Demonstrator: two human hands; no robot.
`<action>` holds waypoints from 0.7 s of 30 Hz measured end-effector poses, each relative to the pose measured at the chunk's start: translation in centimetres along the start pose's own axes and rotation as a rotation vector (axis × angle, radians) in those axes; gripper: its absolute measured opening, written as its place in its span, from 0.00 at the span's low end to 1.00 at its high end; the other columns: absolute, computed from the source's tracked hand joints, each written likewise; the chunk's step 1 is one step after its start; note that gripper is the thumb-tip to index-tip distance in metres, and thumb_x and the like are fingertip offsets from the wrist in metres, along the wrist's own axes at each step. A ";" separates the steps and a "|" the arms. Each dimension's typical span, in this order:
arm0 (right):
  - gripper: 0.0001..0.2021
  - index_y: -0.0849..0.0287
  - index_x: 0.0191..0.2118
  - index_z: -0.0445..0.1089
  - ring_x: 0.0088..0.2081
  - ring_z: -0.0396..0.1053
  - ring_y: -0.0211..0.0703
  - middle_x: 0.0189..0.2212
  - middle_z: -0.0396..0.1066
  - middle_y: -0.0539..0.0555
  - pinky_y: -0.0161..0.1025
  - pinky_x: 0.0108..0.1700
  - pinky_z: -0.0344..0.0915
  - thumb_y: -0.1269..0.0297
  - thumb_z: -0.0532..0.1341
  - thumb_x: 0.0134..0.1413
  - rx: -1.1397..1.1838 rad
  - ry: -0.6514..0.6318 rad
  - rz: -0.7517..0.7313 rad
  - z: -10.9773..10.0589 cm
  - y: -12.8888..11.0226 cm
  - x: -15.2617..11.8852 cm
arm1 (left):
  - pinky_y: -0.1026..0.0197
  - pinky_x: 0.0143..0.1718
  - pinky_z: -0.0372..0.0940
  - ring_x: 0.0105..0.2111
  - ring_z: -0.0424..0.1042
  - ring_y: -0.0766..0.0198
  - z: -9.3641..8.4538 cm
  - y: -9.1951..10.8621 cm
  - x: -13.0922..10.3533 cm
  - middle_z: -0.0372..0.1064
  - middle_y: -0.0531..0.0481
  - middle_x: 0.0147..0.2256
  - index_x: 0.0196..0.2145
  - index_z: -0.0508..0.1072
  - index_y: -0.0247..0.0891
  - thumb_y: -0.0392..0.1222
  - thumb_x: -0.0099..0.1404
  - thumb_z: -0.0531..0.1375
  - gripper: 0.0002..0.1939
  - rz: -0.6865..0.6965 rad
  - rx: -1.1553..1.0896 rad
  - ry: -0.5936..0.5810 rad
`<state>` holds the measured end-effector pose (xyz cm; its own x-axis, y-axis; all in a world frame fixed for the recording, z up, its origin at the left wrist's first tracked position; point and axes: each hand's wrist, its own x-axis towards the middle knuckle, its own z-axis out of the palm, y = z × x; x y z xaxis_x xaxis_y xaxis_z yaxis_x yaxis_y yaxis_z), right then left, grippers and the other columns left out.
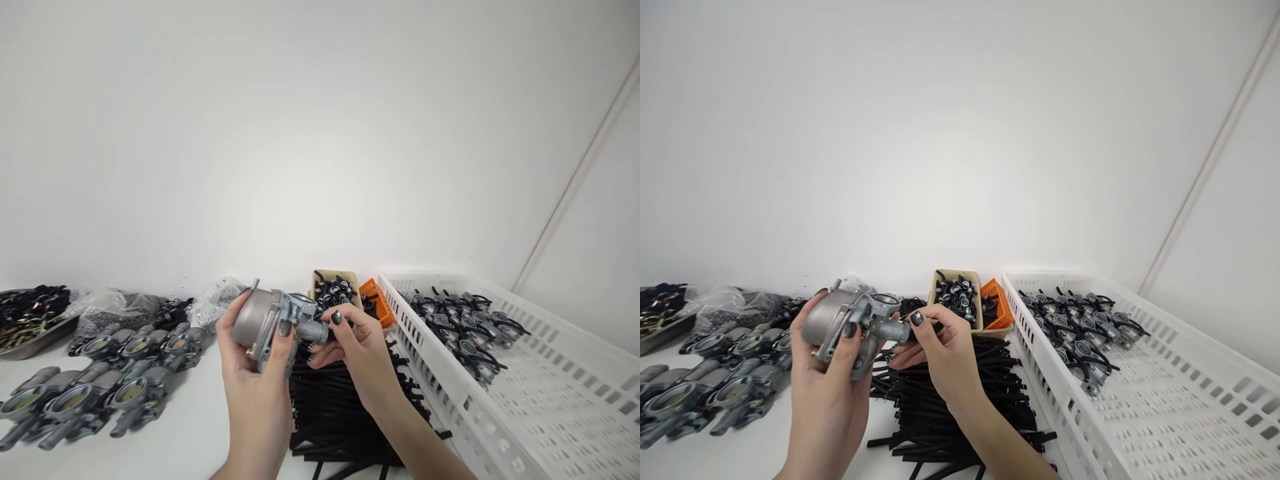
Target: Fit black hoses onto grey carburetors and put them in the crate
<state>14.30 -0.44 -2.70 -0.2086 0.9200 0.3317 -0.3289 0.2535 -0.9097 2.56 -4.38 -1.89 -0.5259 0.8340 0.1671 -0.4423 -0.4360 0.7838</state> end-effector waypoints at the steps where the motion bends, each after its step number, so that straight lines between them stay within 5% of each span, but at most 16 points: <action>1: 0.19 0.59 0.37 0.74 0.23 0.78 0.41 0.23 0.76 0.50 0.36 0.29 0.78 0.47 0.70 0.51 -0.014 -0.053 -0.021 -0.3 0.1 0.1 | 0.69 0.39 0.68 0.39 0.69 0.67 0.0 0.1 0.1 0.69 0.55 0.44 0.54 0.67 0.56 0.55 0.52 0.74 0.34 -0.001 -0.023 0.004; 5: 0.16 0.56 0.43 0.78 0.42 0.78 0.45 0.41 0.76 0.55 0.40 0.43 0.78 0.58 0.75 0.47 -0.167 -0.110 -0.232 -1.1 0.6 0.4 | 0.68 0.40 0.68 0.39 0.70 0.67 0.3 0.7 0.4 0.70 0.55 0.44 0.54 0.68 0.57 0.52 0.53 0.74 0.32 0.009 -0.078 0.019; 8: 0.08 0.56 0.35 0.80 0.46 0.75 0.44 0.43 0.74 0.57 0.39 0.47 0.75 0.58 0.67 0.58 -0.385 -0.042 -0.394 -1.3 0.5 0.3 | 0.68 0.40 0.68 0.40 0.70 0.67 0.4 0.7 0.3 0.70 0.55 0.45 0.54 0.68 0.56 0.52 0.52 0.74 0.33 0.006 -0.057 0.017; 12: 0.23 0.57 0.25 0.79 0.43 0.76 0.43 0.40 0.75 0.57 0.39 0.47 0.73 0.55 0.55 0.69 -0.522 -0.086 -0.412 -1.8 -0.5 0.3 | 0.67 0.38 0.69 0.38 0.71 0.66 0.2 0.4 0.2 0.71 0.53 0.45 0.55 0.68 0.56 0.55 0.50 0.75 0.36 -0.019 -0.015 -0.025; 18: 0.12 0.52 0.53 0.74 0.48 0.76 0.44 0.45 0.77 0.56 0.42 0.50 0.74 0.65 0.58 0.68 -0.608 -0.114 -0.522 -3.7 -1.5 0.6 | 0.69 0.40 0.69 0.40 0.72 0.66 0.3 0.4 0.5 0.71 0.55 0.46 0.55 0.69 0.57 0.55 0.51 0.74 0.35 -0.008 -0.025 -0.013; 21: 0.15 0.50 0.50 0.75 0.50 0.74 0.43 0.47 0.76 0.56 0.42 0.50 0.74 0.75 0.60 0.64 -0.747 -0.208 -0.749 -3.8 -1.4 0.8 | 0.68 0.39 0.71 0.39 0.74 0.66 0.5 0.6 0.4 0.72 0.54 0.45 0.55 0.70 0.55 0.54 0.50 0.75 0.35 -0.052 -0.055 -0.029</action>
<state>18.11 1.05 -2.14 -0.3634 0.4040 0.8395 0.1930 0.9142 -0.3564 2.44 -4.09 -1.09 -0.4800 0.8652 0.1448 -0.5083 -0.4088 0.7580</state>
